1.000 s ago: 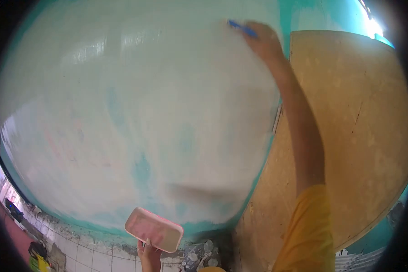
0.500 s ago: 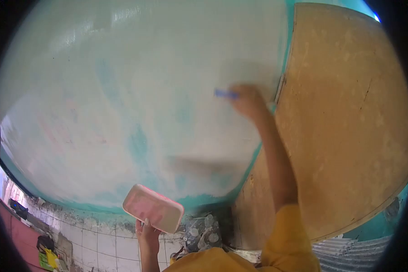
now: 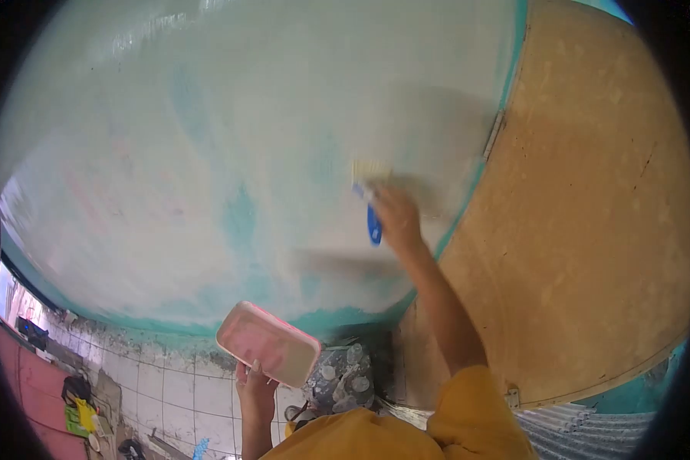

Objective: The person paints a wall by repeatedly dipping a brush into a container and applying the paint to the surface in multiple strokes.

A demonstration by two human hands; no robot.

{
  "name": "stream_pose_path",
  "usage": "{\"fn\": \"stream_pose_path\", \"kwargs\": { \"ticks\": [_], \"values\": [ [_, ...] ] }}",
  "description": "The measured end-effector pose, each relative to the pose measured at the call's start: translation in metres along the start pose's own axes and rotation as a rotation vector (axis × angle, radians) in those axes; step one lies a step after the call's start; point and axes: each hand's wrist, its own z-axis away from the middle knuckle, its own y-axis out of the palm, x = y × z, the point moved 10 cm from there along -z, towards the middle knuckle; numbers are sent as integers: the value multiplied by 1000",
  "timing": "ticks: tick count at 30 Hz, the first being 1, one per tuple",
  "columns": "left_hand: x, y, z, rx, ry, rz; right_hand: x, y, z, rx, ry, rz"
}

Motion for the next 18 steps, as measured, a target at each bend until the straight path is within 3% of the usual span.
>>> {"fn": "stream_pose_path", "kwargs": {
  "ticks": [4, 5, 7, 8, 10, 11, 13, 16, 18],
  "values": [
    [-5, -6, 1, -23, 20, -17, 14, 44, 50, 351, 207, -252],
    [-5, -8, 1, -36, 26, -14, 5, 47, 49, 358, 206, -253],
    [-6, -6, 2, -30, 13, 7, -8, 26, -1, 281, 77, -203],
    [-6, -6, 3, -22, 10, 23, -35, 22, -25, 262, 189, -171],
    [0, -10, 2, -39, -1, 39, -40, -29, -103, 176, 147, -54],
    [2, -12, 2, -51, -6, 54, -35, -60, -132, -39, 18, 16],
    [1, -6, 3, -50, -3, 59, -28, -106, -178, -246, -105, 128],
    [4, -5, 3, -48, -8, 68, -10, -140, -199, -342, -160, 34],
    [4, -9, 1, -62, -11, 71, -14, -113, -171, -324, -174, 85]
  ]
}}
